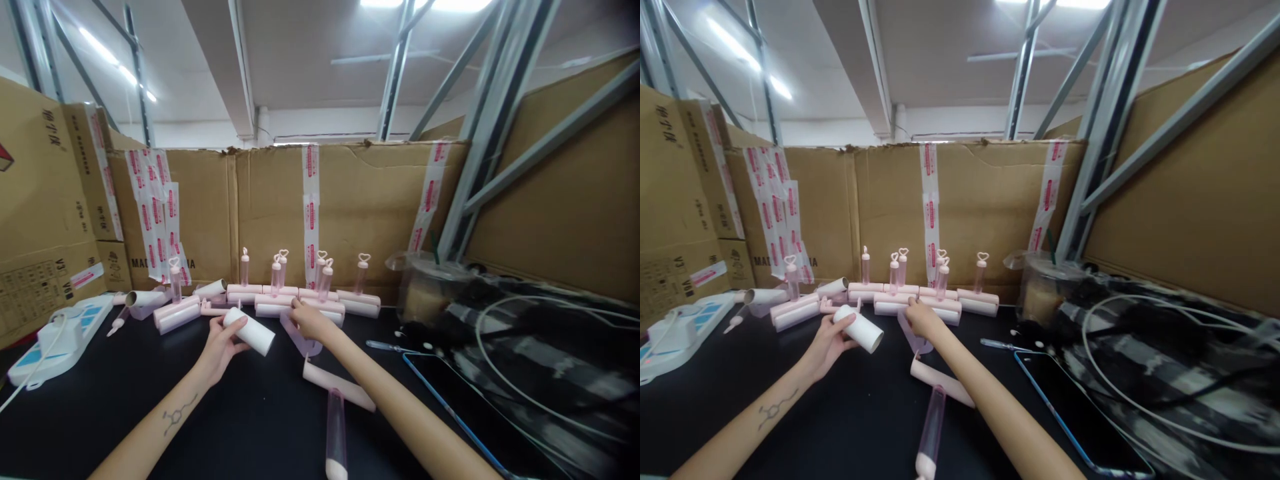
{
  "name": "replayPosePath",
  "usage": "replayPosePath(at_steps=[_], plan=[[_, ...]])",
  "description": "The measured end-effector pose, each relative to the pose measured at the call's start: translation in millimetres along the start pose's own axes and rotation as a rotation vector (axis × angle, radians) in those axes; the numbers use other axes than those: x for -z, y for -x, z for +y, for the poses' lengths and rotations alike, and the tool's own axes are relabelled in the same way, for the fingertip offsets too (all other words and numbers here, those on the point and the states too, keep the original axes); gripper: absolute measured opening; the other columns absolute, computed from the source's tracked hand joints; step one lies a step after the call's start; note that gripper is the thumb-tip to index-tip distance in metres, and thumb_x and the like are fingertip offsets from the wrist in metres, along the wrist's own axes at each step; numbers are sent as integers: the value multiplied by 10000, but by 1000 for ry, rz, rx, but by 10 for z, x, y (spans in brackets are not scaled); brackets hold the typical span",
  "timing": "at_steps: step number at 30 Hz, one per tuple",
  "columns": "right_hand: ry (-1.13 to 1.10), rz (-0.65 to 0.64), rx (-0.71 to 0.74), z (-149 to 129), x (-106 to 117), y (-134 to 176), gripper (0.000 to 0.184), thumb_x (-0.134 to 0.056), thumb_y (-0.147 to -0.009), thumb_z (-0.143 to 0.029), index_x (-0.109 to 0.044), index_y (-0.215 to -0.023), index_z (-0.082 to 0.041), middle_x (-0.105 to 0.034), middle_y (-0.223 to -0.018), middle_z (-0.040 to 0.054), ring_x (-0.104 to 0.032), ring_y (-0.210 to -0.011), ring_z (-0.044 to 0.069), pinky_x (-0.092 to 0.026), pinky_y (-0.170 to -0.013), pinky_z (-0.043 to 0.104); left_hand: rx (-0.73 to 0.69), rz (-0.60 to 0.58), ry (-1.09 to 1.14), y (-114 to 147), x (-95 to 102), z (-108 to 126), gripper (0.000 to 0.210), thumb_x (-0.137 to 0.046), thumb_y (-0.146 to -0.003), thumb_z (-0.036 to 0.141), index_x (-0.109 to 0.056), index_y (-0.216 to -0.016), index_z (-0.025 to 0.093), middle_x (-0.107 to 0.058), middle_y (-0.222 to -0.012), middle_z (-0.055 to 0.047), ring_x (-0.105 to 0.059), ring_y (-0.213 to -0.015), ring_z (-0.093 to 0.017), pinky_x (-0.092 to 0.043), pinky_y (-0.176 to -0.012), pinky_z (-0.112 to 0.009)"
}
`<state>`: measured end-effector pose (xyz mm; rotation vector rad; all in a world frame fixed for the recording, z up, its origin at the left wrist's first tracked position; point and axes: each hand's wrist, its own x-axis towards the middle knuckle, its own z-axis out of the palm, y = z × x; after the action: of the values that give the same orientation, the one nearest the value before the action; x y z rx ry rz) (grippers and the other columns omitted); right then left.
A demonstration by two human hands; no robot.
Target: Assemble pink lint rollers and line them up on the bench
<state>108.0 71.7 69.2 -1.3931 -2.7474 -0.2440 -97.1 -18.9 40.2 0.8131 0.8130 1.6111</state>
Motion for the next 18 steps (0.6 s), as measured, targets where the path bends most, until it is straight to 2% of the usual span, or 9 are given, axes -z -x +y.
replayPosePath(at_steps=[4, 7, 9, 13, 16, 18], plan=[[-35, 29, 27, 28, 7, 27, 145, -544, -853, -252, -598, -942, -150, -561, -1101, 69, -548, -958, 177, -473, -802, 361, 38, 22, 36, -45, 39, -12, 452, -708, -679, 242, -429, -1033, 261, -596, -958, -7, -628, -763, -138, -539, -691, -337], [-81, 44, 58, 51, 14, 32, 28, -608, -752, -145, -633, -740, -142, -541, -1119, 93, -547, -967, 210, -457, -792, 343, 90, 38, 37, -82, 78, -15, 331, -695, -697, 262, -517, -969, 204, -625, -896, -30, -633, -748, -144, -538, -665, -287], [-123, 64, 68, 49, 5, 27, 83, -606, -679, -73, -636, -648, -143, -516, -1156, 119, -535, -1002, 253, -437, -801, 349, 108, 60, 49, -97, 94, -19, 287, -699, -693, 248, -542, -924, 180, -638, -856, -40, -633, -741, -154, -542, -648, -285], [-261, 109, 69, 36, -22, 16, 138, -566, -629, -25, -618, -575, -142, -517, -1171, 137, -514, -1029, 288, -398, -837, 377, 143, 53, 87, -116, 98, -31, 179, -663, -719, 200, -577, -862, 137, -644, -838, -60, -623, -728, -151, -546, -633, -276], [-431, 156, 67, 84, 28, 17, 133, -589, -580, -34, -572, -512, -147, -572, -1084, 117, -540, -949, 257, -387, -843, 363, 171, 62, 99, -118, 94, -35, 126, -631, -738, 182, -578, -843, 137, -630, -776, -40, -600, -641, -126, -513, -519, -229], [-582, 214, 49, 126, 98, 31, 87, -618, -574, -86, -572, -553, -157, -609, -932, 87, -556, -847, 222, -404, -806, 348, 183, 71, 98, -104, 89, -37, 136, -628, -754, 227, -577, -853, 149, -614, -735, -17, -583, -597, -110, -481, -468, -201]])
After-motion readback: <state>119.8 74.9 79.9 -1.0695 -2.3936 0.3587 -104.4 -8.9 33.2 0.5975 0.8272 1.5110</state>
